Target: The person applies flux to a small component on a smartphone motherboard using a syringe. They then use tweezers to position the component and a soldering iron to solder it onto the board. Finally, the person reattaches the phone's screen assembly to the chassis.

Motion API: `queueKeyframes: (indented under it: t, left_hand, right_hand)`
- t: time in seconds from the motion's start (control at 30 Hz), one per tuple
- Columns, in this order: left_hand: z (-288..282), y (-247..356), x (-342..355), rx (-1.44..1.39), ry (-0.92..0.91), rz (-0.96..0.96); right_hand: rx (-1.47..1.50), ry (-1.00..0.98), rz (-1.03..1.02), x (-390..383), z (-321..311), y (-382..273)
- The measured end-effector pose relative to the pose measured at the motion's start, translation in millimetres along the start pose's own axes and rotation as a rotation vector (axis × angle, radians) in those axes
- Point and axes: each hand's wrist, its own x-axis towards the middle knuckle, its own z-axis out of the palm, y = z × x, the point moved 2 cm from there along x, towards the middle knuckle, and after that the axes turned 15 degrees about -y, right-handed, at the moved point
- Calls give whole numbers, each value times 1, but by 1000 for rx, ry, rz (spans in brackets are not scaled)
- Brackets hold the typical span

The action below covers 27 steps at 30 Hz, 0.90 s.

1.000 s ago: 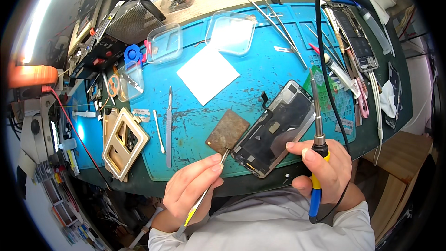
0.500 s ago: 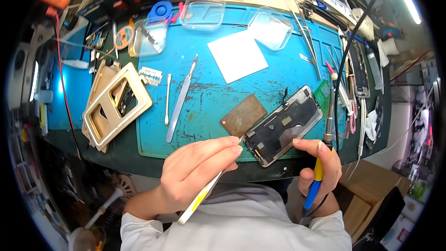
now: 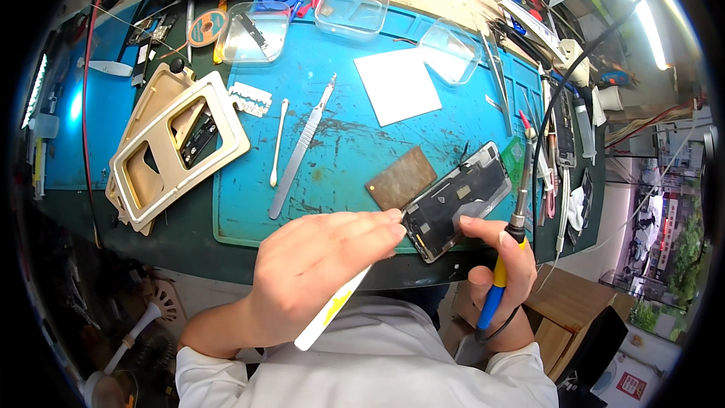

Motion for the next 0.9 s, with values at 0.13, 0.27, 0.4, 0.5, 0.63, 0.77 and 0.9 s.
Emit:
queueKeyframes:
  t: [0.13, 0.27, 0.4, 0.5, 0.63, 0.77, 0.9]
  left_hand:
    - [1, 0, -1, 10, 28, -43]
    - [2, 1, 0, -15, 27, -78]
    - [2, 3, -1, 20, 15, -108]
    - [2, 4, 1, 34, 0, -126]
    - [3, 3, 3, 77, 19, -106]
    - [4, 2, 5, 96, 26, -83]
    - [2, 3, 5, 98, 6, -97]
  right_hand:
    - [-12, -13, 4, 0, 2, 2]
    - [-3, 2, 15, -4, 3, 4]
    - [5, -15, 17, -2, 3, 4]
    - [-11, -42, 14, -1, 1, 5]
    - [-5, -49, 2, -1, 1, 7]
    - [-5, -49, 3, -1, 0, 7]
    - [-29, -64, 2, -1, -1, 7]
